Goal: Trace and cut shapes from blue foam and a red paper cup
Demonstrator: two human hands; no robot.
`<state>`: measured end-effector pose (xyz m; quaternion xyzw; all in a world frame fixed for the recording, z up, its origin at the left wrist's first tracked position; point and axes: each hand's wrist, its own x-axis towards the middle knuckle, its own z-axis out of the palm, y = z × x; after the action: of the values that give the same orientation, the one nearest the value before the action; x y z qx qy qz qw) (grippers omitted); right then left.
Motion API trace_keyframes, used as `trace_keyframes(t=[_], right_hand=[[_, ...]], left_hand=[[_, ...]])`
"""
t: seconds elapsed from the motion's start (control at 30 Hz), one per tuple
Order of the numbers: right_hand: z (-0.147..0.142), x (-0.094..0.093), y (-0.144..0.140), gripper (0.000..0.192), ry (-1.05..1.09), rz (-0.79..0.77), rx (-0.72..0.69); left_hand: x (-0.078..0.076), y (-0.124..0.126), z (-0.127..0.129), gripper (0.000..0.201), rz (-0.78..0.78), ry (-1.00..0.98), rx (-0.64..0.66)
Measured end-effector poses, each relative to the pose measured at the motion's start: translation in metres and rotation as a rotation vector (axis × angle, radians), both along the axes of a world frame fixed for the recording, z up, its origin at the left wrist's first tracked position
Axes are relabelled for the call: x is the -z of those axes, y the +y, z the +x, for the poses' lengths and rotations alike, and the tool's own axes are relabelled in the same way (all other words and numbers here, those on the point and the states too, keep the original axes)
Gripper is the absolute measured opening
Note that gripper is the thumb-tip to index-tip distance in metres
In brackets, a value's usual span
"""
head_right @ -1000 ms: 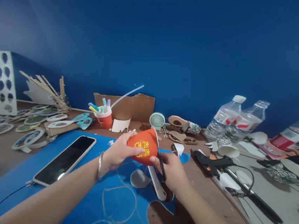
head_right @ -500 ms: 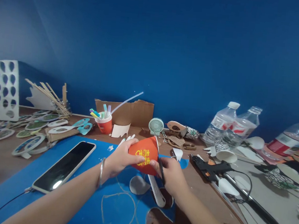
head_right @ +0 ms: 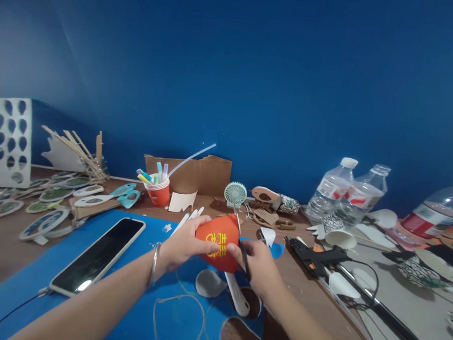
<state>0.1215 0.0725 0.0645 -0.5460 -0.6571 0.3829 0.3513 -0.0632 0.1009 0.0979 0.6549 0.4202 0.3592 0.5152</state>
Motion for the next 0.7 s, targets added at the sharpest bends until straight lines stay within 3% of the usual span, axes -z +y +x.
trace_keyframes(t=[0.33, 0.53, 0.63, 0.7], right_hand=[[0.0015, 0.0049, 0.0028, 0.042, 0.061, 0.004, 0.098], [0.0054, 0.0074, 0.0075, 0.049, 0.211, 0.016, 0.249], [0.0040, 0.0064, 0.0088, 0.047, 0.332, 0.005, 0.301], [0.0015, 0.0042, 0.0085, 0.042, 0.405, -0.018, 0.300]], left_hand=[[0.0018, -0.0001, 0.0018, 0.036, -0.032, -0.071, -0.021], [0.0043, 0.0009, 0.0024, 0.036, -0.046, -0.094, -0.028], [0.0037, 0.0019, 0.0009, 0.033, 0.064, -0.032, -0.042], [0.0037, 0.0028, -0.0011, 0.026, 0.244, 0.042, -0.044]])
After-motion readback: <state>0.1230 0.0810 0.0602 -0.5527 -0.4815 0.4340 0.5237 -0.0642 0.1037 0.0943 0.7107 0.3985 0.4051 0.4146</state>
